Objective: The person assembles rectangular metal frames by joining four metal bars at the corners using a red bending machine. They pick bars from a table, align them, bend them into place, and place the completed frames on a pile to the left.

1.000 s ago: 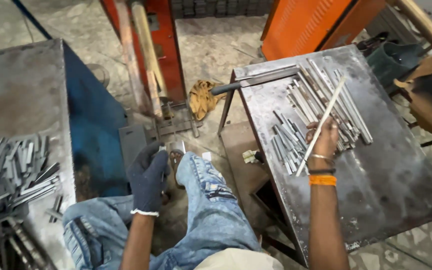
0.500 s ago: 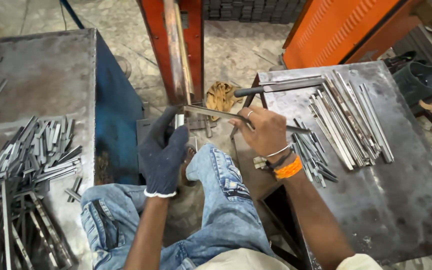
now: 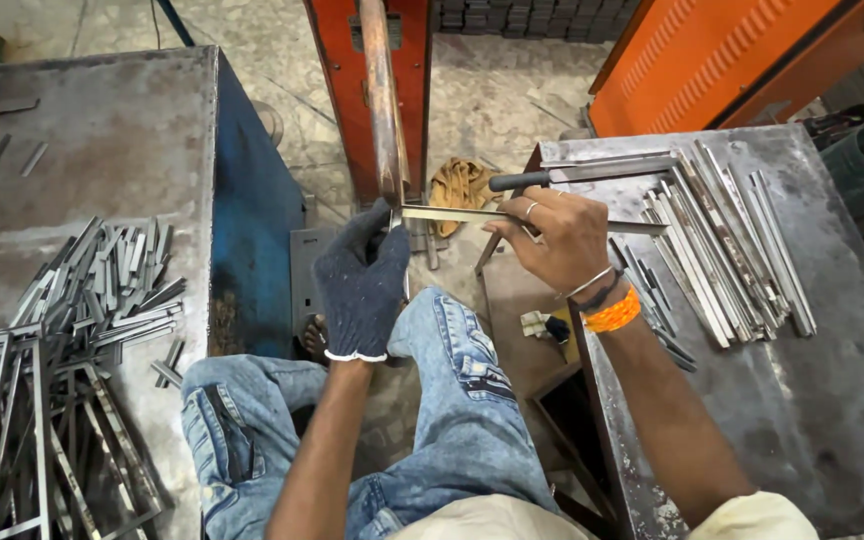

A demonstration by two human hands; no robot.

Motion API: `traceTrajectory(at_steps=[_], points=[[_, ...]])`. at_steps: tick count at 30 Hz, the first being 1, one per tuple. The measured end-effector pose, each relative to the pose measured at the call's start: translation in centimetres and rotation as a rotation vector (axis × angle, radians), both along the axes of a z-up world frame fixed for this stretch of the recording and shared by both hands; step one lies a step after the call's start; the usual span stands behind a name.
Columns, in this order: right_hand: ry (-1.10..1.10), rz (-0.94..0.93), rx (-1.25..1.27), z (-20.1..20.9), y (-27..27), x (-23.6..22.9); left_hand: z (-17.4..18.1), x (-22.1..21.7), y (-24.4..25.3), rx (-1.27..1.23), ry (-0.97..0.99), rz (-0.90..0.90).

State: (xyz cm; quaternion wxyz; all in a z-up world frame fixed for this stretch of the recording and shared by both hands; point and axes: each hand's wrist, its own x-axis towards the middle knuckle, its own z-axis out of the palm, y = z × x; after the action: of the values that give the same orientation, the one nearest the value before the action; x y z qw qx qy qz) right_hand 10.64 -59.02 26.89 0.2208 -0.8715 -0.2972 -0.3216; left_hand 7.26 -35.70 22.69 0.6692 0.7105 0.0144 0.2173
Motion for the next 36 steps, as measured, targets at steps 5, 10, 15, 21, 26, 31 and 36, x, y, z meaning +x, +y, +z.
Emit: traceTrajectory(at_steps=[5,10,15,21,26,31,36], points=[[0.01,0.017,0.002,-0.2,-0.2,0.3,0.1,0.0,-0.4,-0.009,-0.014,0.002],[0.033,0.027,-0.003,-0.2,-0.2,0.3,0.8,-0.3,-0.5,0.0,-0.025,0.019],[0.01,0.056,-0.024,-0.2,-0.2,0.4,0.4,-0.4,-0.6,0.072,-0.029,0.058],[0.016,0.032,-0.037,-0.4,0.0,0.3,1.2,-0.7,-0.8,0.072,-0.019,0.069],[-0.015,0.064,-0.02,0.2,-0.2,1.1,2.0,-0.3,-0.5,0.101,-0.011,0.081],[0.055,0.056,-0.014,0.7,0.5,0.0,2.7,-1.9,0.0,0.1,-0.016,0.059],[0.168,0.131,-0.027,0.7,2.5,-1.3,1.8,-4.0,2.0,0.01,-0.009,0.156]])
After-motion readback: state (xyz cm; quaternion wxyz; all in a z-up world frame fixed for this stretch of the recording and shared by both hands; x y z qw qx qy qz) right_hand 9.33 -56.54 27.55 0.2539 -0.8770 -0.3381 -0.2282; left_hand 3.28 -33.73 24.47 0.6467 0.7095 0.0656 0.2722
